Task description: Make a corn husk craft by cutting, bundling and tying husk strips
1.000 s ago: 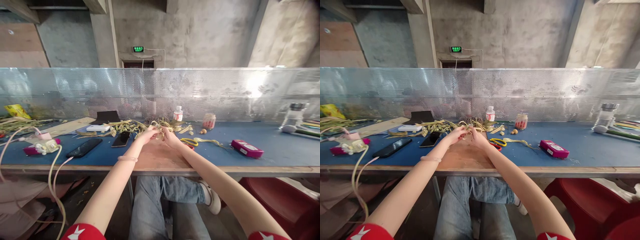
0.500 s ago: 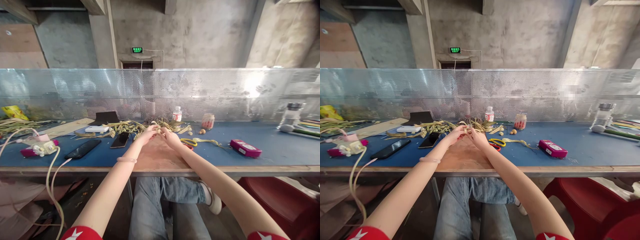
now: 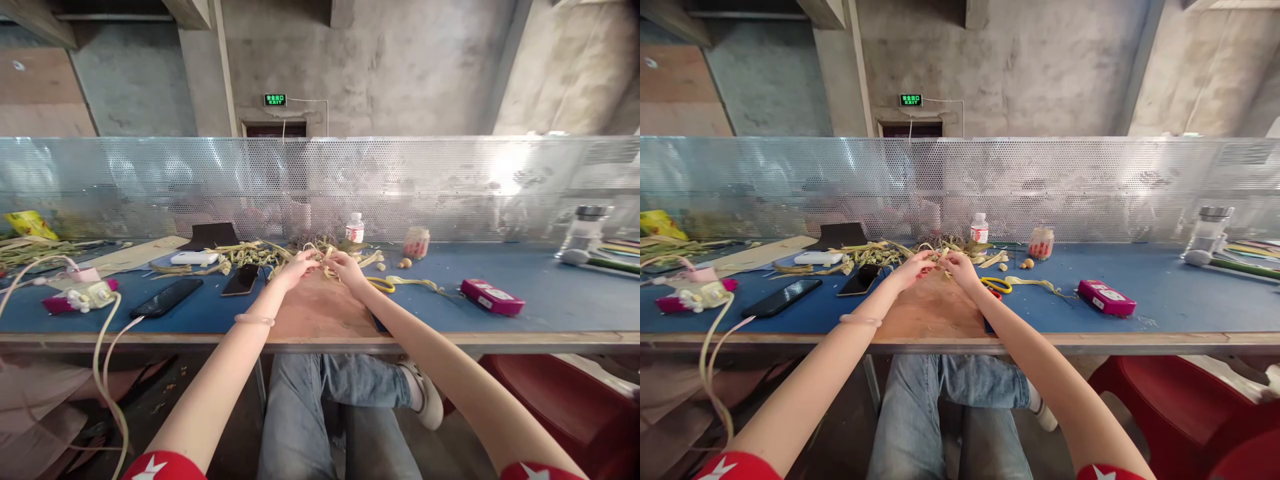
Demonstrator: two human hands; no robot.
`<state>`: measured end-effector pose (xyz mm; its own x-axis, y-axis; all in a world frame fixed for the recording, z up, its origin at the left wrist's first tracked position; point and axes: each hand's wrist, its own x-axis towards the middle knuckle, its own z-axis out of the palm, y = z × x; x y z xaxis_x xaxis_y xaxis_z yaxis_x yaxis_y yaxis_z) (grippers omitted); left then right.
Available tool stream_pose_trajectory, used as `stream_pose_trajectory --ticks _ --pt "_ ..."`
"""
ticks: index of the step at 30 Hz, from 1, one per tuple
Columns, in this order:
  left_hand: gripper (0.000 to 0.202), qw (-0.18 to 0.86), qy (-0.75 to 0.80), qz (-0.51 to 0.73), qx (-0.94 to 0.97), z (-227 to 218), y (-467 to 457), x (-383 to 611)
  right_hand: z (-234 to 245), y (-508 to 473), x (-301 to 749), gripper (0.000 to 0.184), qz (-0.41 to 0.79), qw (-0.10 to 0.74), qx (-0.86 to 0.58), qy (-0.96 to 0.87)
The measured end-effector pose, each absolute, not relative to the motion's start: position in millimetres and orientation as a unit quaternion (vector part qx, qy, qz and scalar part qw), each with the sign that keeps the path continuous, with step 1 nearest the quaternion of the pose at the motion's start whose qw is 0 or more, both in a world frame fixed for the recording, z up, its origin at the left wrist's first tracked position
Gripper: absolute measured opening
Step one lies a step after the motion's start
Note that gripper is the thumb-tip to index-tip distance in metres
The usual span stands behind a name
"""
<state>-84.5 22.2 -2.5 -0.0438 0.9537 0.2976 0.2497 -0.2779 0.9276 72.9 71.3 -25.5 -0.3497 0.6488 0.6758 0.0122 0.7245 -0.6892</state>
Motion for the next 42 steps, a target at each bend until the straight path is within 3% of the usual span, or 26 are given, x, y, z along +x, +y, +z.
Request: stream_pose_trajectory --ticks 6,16,27,36,42 --pt "0.033 0.371 0.490 0.490 0.618 -2.8 21.5 -82.8 -25.6 74.4 79.5 0.031 0.385 0.538 -0.228 -0.714" --pt "0.029 0.371 0.480 0.463 0.646 1.4 12.5 -77.3 -26.0 76.4 79.3 0.030 0.422 0.550 -0.246 -0.677" --pt "0.026 0.300 0.458 0.511 0.662 -9.4 26.5 -80.6 -24.0 68.0 73.6 0.029 0.375 0.562 -0.277 -0.683" --pt "0.034 0.303 0.444 0.522 0.663 -10.4 27.6 -79.1 -28.2 70.1 71.1 0.032 0.340 0.563 -0.283 -0.697" --pt "0.025 0.316 0.438 0.542 0.643 -11.4 30.3 -80.8 -29.4 71.4 70.6 0.028 0.283 0.562 -0.274 -0.727"
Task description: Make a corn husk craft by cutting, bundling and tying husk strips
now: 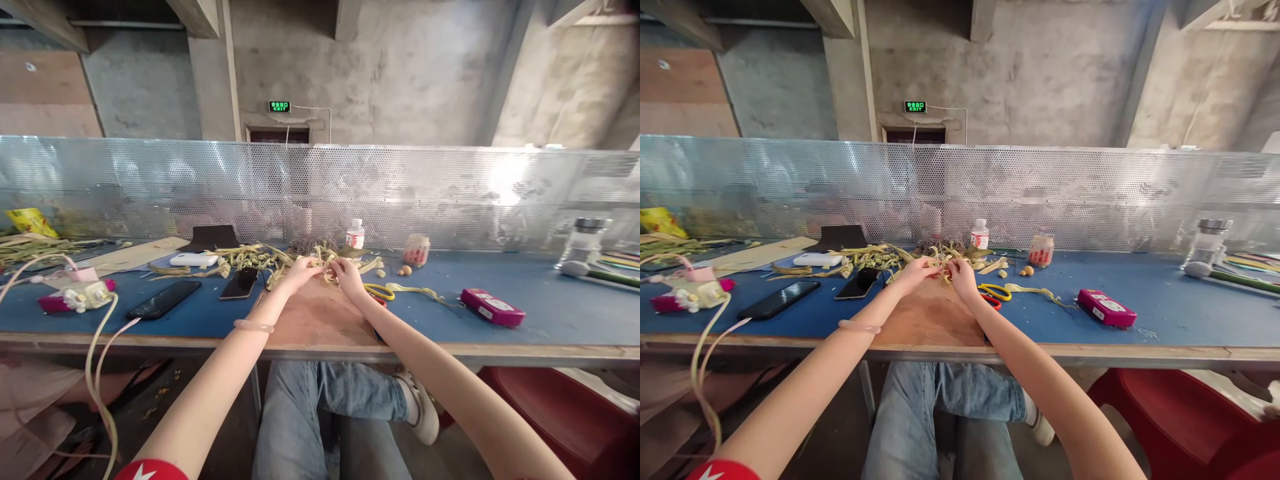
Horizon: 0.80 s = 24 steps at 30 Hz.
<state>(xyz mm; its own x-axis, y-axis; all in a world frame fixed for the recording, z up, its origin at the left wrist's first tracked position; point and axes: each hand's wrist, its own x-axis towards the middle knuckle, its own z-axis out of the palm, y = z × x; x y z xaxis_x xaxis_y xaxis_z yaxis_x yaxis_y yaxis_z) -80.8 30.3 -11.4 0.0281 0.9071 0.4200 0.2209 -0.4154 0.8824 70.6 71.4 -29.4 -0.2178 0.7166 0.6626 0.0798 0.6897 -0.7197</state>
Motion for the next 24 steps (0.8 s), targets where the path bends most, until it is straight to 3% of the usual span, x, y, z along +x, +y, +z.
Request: stream_pose_trajectory --ticks 3,7,11,24 --pt "0.018 0.333 0.429 0.553 0.632 -10.2 31.1 -81.0 -29.0 64.6 70.7 0.028 0.232 0.569 -0.269 -0.742" --pt "0.020 0.358 0.416 0.558 0.622 -7.8 30.6 -81.8 -29.7 56.0 70.0 0.052 0.163 0.567 -0.259 -0.765" --pt "0.023 0.385 0.405 0.545 0.625 -6.2 27.8 -81.7 -30.4 54.4 70.2 0.064 0.077 0.545 -0.248 -0.797" --pt "0.016 0.426 0.390 0.499 0.646 -7.3 24.1 -74.9 -31.0 58.7 70.2 0.060 0.010 0.489 -0.226 -0.843"
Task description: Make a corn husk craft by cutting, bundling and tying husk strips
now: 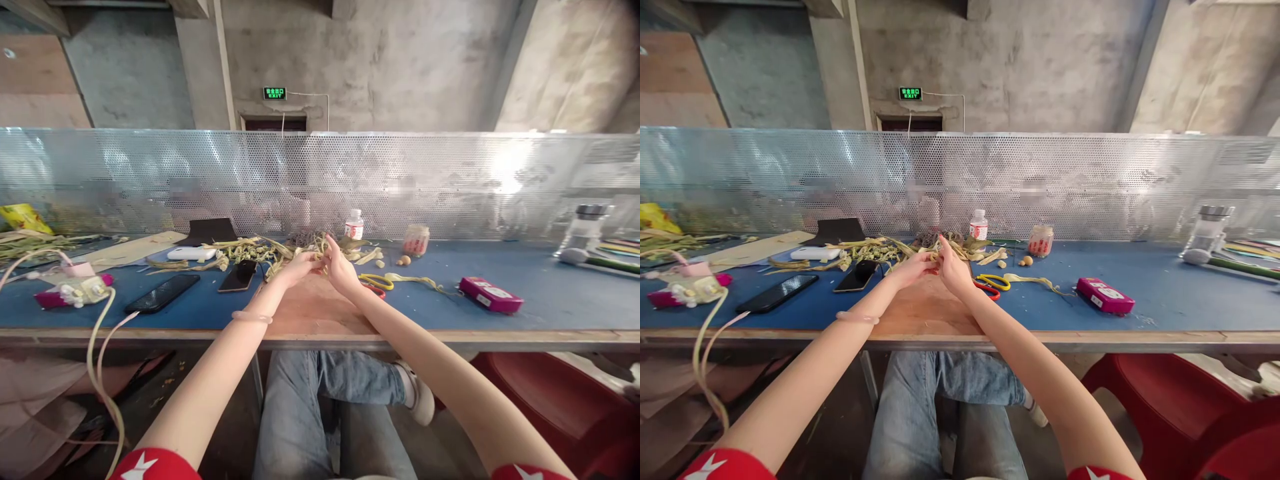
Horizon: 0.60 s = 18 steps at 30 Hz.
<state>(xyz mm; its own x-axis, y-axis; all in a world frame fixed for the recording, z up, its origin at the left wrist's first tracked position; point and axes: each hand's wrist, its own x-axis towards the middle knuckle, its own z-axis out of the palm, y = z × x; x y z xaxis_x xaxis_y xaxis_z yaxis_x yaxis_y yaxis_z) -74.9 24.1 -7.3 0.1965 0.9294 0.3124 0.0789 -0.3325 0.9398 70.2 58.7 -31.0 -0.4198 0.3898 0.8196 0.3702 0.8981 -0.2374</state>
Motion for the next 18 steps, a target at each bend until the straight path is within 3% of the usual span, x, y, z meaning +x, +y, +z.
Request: stream_pose_trajectory --ticks 7,18 --pt "0.022 0.422 0.393 0.503 0.644 -6.4 23.6 -75.8 -32.6 65.8 70.7 0.053 -0.004 0.484 -0.221 -0.847" --pt "0.032 0.425 0.382 0.505 0.647 -4.1 21.5 -75.8 -29.4 68.7 72.9 0.034 0.036 0.554 -0.232 -0.799"
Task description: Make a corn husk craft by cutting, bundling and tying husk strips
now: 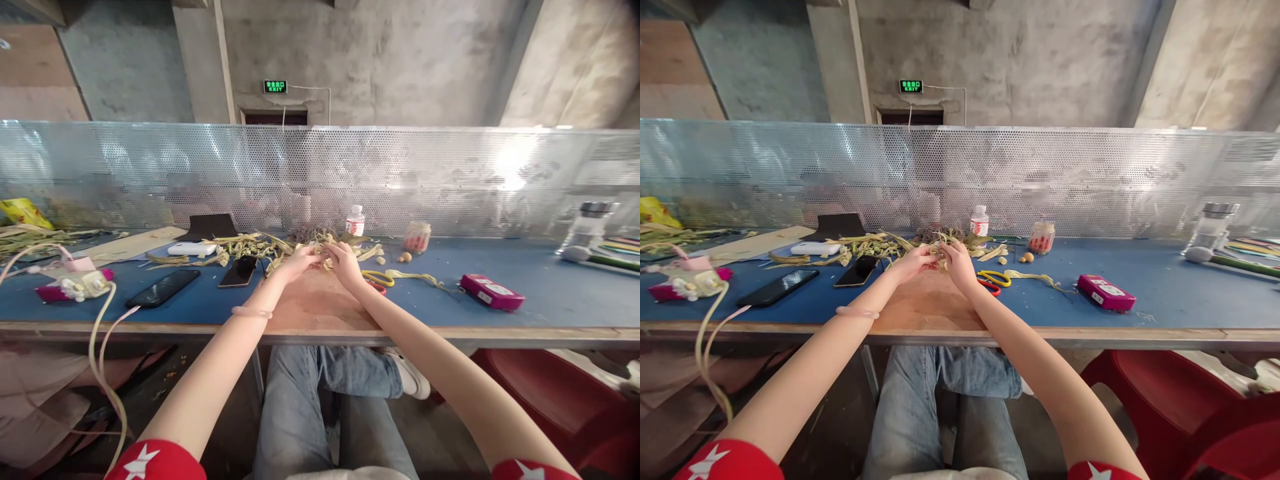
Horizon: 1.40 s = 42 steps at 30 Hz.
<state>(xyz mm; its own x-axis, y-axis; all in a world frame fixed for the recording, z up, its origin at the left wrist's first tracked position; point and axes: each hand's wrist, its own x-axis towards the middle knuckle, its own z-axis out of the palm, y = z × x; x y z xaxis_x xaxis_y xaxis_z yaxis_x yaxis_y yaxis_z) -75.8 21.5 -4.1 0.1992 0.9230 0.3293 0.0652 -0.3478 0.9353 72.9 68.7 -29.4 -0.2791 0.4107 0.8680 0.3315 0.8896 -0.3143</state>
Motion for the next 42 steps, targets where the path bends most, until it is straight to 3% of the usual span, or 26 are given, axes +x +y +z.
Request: stream_pose_trajectory --ticks 11,26,42 --pt "0.028 0.443 0.380 0.496 0.644 -5.0 21.8 -76.4 -26.6 75.1 78.7 0.020 0.045 0.601 -0.189 -0.775" --pt "0.018 0.452 0.379 0.499 0.635 -3.5 18.4 -73.2 -27.9 69.8 81.6 0.035 -0.042 0.536 -0.110 -0.836" --pt "0.015 0.459 0.389 0.474 0.643 -4.4 19.7 -76.2 -33.0 77.0 78.0 0.038 -0.023 0.575 -0.151 -0.804"
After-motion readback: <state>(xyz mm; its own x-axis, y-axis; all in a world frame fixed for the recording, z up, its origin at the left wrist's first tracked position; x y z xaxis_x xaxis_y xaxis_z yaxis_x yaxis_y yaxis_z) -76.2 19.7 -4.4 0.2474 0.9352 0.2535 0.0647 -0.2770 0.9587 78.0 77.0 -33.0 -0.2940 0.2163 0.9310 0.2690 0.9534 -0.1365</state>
